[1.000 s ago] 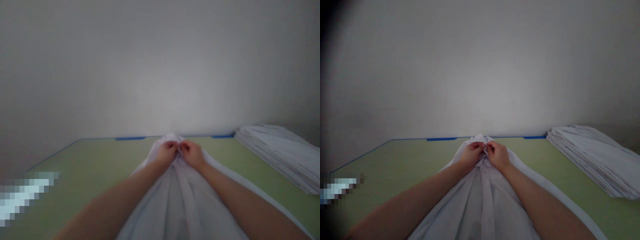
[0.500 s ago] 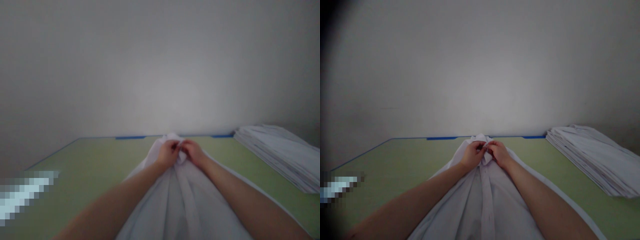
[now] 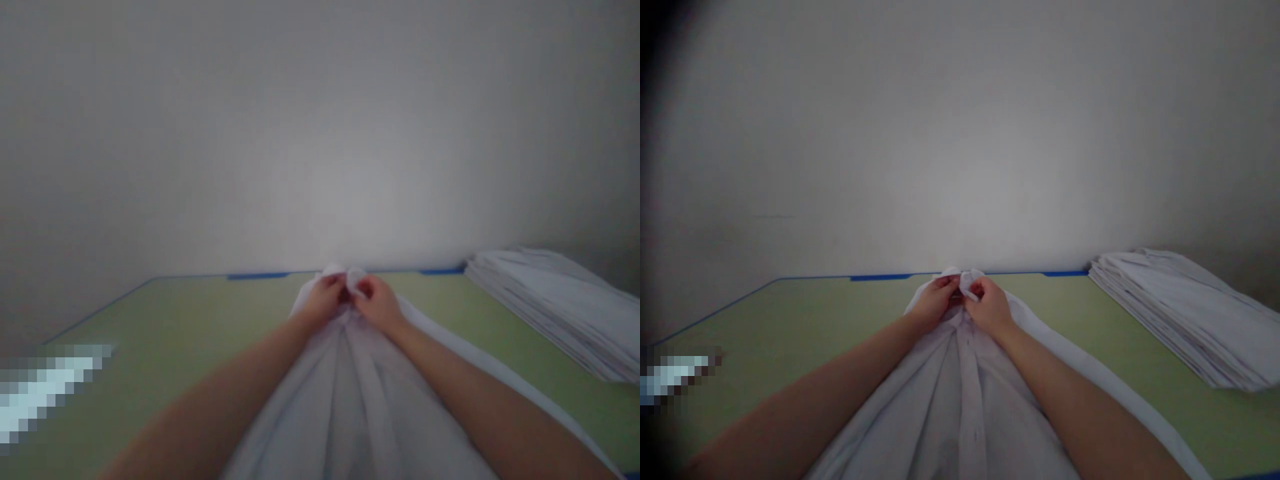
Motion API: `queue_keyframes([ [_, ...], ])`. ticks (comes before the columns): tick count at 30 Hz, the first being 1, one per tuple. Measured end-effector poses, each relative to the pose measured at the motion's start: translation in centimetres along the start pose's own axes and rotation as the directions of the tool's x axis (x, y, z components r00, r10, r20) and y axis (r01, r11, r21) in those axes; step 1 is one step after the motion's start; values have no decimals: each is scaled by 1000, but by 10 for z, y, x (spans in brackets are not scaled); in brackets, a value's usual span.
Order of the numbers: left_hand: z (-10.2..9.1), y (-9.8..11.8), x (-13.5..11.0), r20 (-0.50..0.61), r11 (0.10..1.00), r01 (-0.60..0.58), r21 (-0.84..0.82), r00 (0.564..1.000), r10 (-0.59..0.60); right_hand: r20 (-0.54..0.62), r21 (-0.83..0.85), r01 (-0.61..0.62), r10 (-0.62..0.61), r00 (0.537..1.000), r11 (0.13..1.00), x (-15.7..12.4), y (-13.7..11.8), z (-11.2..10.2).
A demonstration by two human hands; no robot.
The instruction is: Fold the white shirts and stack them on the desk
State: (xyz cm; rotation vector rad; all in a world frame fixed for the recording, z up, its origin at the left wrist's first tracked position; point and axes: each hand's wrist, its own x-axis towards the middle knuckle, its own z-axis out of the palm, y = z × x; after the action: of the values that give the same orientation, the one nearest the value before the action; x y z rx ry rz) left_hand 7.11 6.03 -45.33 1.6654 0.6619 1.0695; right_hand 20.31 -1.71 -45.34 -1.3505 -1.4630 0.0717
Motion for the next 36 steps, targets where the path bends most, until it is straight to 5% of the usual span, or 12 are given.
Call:
queue_keyframes([
  [2,-4,4,1,48,1000,-23,-16,999,24,18,61,-57,56,998,997,4,3,-2],
  [4,-8,9,1,78,974,-39,221,997,22,27,181,-146,144,989,973,9,6,-4],
  [8,-14,19,-5,174,706,-154,692,984,43,32,367,-248,255,966,897,11,11,-3],
  [15,-9,34,-18,312,602,-214,770,948,-62,-9,504,-221,261,965,835,8,8,-2],
  [25,-3,33,-23,395,782,-96,616,897,-201,236,598,-259,143,961,758,1,-7,1],
  [32,-1,30,-14,311,902,152,403,904,-292,241,650,-209,63,969,731,1,-4,-2],
  [36,0,27,-14,341,912,139,386,897,-281,241,667,-177,15,970,724,0,0,-1],
])
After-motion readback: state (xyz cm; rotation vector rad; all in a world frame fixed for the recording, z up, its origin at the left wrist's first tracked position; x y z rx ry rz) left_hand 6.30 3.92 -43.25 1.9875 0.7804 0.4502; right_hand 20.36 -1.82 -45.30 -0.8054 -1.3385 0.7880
